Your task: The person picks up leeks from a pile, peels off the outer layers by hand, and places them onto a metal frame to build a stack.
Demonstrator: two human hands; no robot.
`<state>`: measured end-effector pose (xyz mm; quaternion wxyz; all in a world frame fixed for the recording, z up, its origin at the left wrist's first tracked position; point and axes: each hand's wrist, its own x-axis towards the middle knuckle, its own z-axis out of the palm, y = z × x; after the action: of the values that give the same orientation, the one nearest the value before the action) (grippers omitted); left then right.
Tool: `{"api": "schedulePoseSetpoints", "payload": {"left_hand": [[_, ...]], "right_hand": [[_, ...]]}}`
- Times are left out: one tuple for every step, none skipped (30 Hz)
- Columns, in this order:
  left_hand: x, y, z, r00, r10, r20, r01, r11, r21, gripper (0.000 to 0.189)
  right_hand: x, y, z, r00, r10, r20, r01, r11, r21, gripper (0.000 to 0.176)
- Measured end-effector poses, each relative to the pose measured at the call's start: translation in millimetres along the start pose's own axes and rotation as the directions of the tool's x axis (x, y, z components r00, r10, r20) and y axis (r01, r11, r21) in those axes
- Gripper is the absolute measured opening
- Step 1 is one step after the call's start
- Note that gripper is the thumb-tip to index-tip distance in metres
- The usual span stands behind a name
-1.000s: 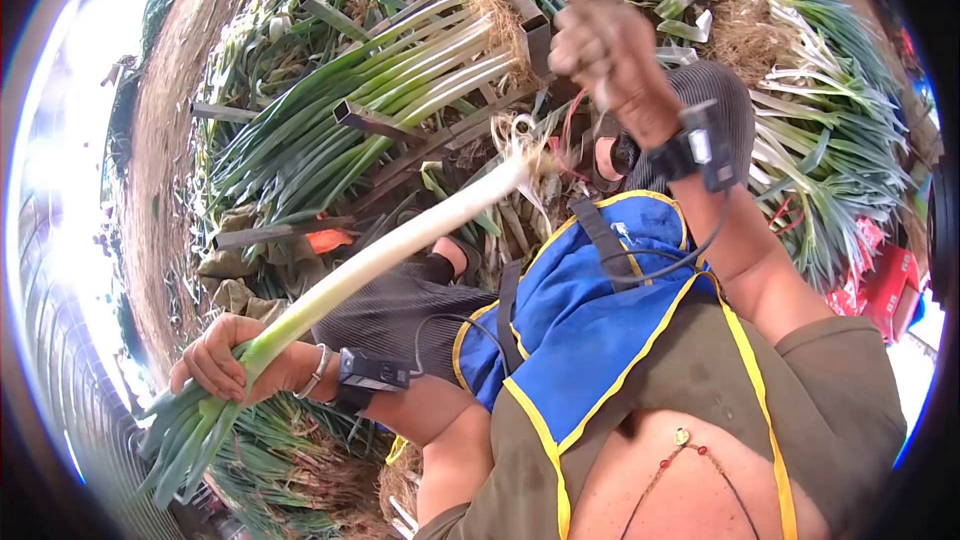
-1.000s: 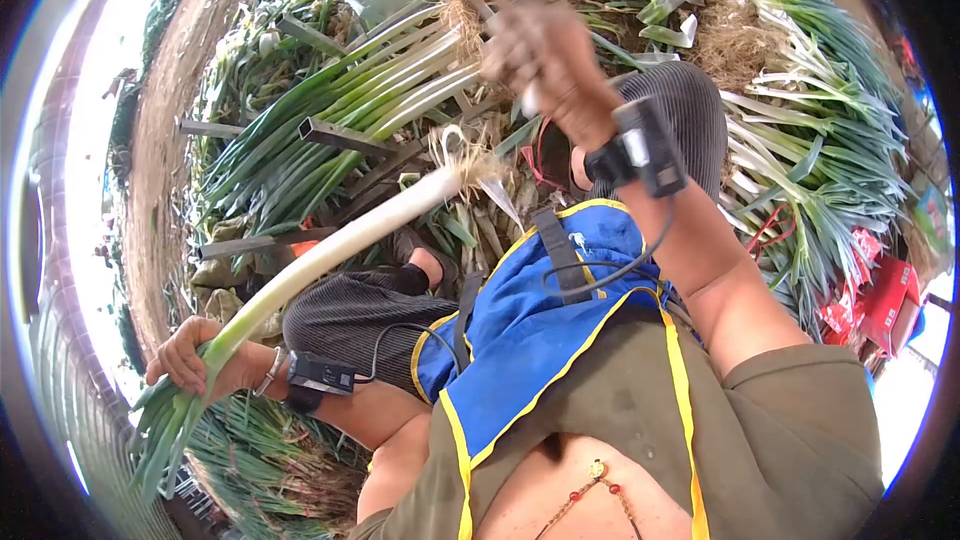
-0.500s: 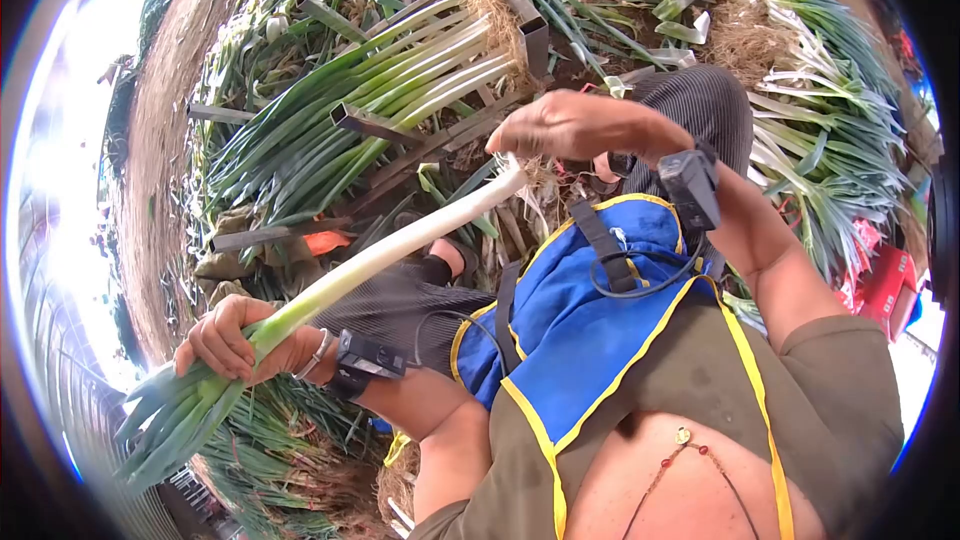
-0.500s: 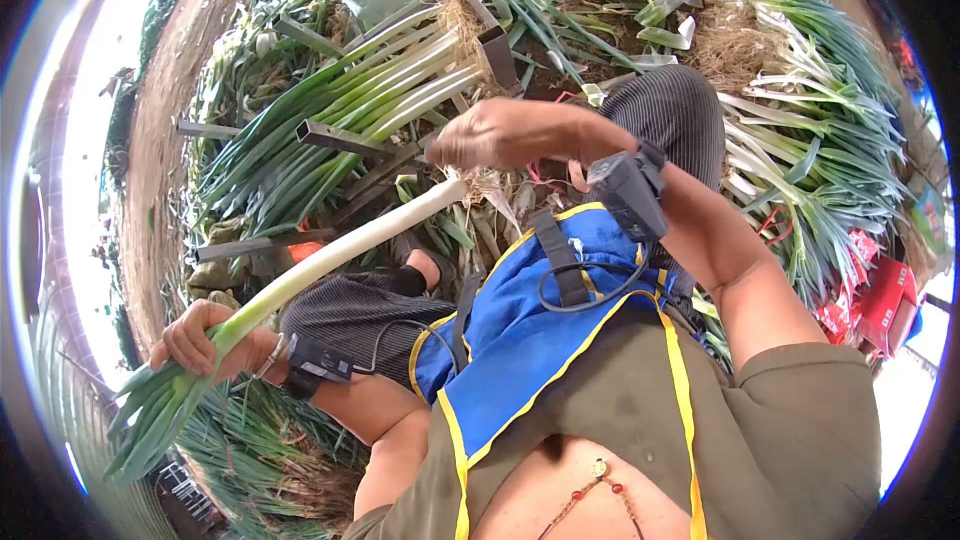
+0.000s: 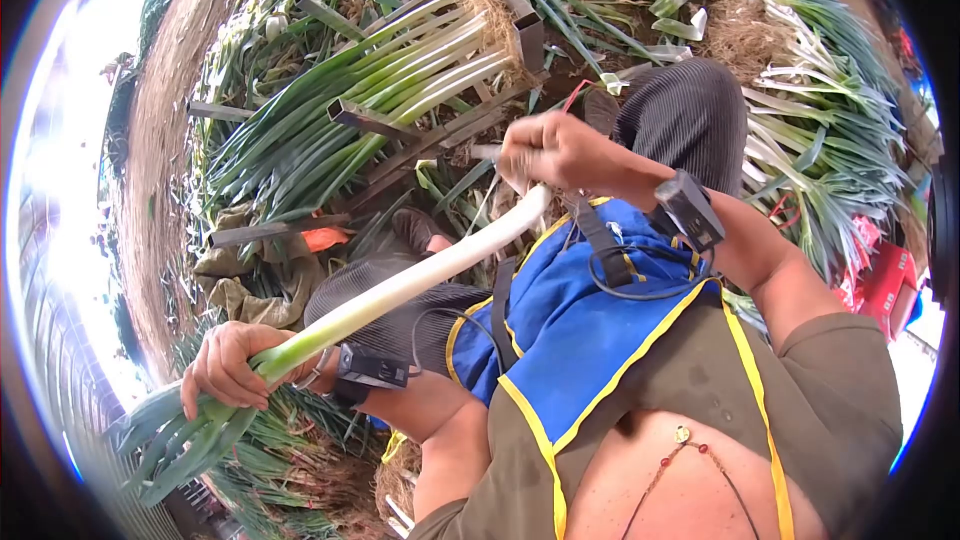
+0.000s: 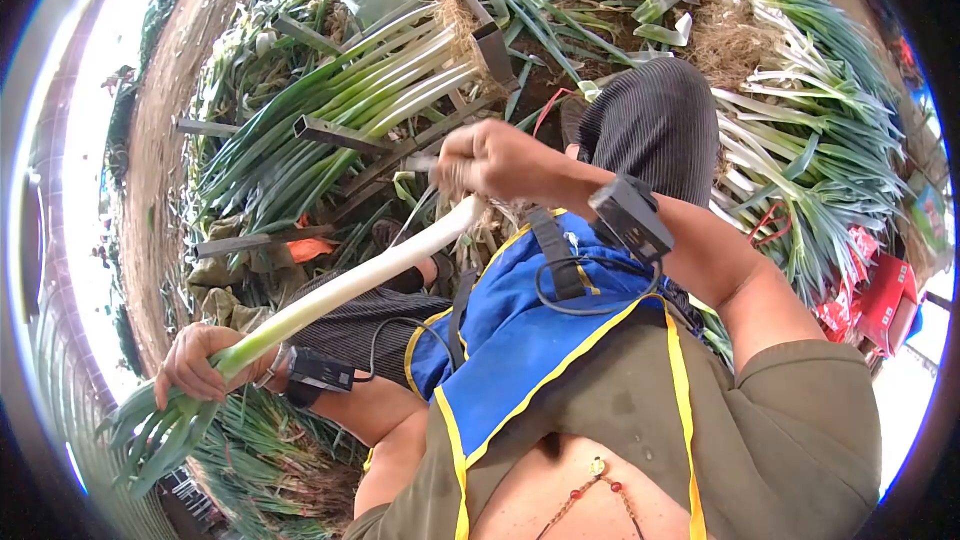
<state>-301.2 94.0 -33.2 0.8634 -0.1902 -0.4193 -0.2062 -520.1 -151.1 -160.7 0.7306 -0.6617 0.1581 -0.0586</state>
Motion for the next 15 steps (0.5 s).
{"api": "schedulePoseSetpoints", "payload": {"left_hand": [[0,-2,0,0.999,-0.022,0.047,0.025,0.998,-0.058,0.013],[1,-1,1,0.999,-0.021,0.050,0.024,0.998,-0.062,0.013],[3,1,2,0.995,-0.043,0.087,0.050,0.995,-0.081,0.014],[4,5,4,0.990,-0.068,0.121,0.079,0.993,-0.092,0.015],[3,4,7,0.994,-0.048,0.101,0.054,0.997,-0.062,0.015],[2,4,8,0.993,-0.052,0.104,0.058,0.997,-0.051,0.015],[0,4,8,0.997,-0.034,0.066,0.033,0.999,0.013,0.014],[-1,5,7,0.999,-0.010,0.034,0.007,0.997,0.078,0.015],[-2,6,5,1.000,-0.018,-0.007,0.019,0.989,0.148,0.016],[-3,9,1,0.998,-0.006,-0.063,0.015,0.989,0.147,0.017],[-5,8,-2,0.993,-0.004,-0.121,0.029,0.978,0.207,0.017],[-6,5,-6,0.985,0.010,-0.171,0.037,0.963,0.267,0.018],[-6,3,-11,0.980,-0.012,-0.199,0.072,0.952,0.298,0.018],[-6,2,-14,0.969,-0.038,-0.244,0.120,0.938,0.327,0.020],[-6,2,-19,0.948,-0.006,-0.319,0.139,0.908,0.396,0.035]], "right_hand": [[5,11,-7,0.994,0.019,-0.112,-0.021,1.000,-0.016,0.017],[10,19,-14,0.965,0.128,-0.229,-0.086,0.979,0.186,0.017],[13,18,-29,0.940,0.195,-0.281,-0.110,0.950,0.291,0.019],[15,20,-46,0.909,0.269,-0.317,-0.130,0.908,0.399,0.020],[17,34,-71,0.974,0.188,-0.124,-0.057,0.737,0.673,0.019],[20,49,-95,0.999,0.038,0.034,-0.048,0.477,0.878,0.017],[20,44,-107,0.977,0.205,-0.056,-0.076,0.583,0.809,0.019],[12,3,-97,0.903,0.387,-0.186,-0.294,0.874,0.388,0.039],[22,20,-92,0.792,0.264,-0.551,-0.528,0.749,-0.400,0.043],[33,38,-86,0.740,-0.128,-0.660,-0.665,0.011,-0.747,0.048],[27,27,-80,0.799,-0.295,-0.524,-0.563,-0.065,-0.824,0.054],[32,21,-74,0.770,-0.404,-0.493,-0.498,0.102,-0.861,0.055],[38,15,-68,0.803,-0.350,-0.483,-0.386,0.312,-0.868,0.053],[37,-3,-55,0.840,-0.282,-0.464,-0.276,0.514,-0.812,0.051],[40,-17,-44,0.937,-0.211,-0.280,-0.113,0.575,-0.810,0.047]]}}
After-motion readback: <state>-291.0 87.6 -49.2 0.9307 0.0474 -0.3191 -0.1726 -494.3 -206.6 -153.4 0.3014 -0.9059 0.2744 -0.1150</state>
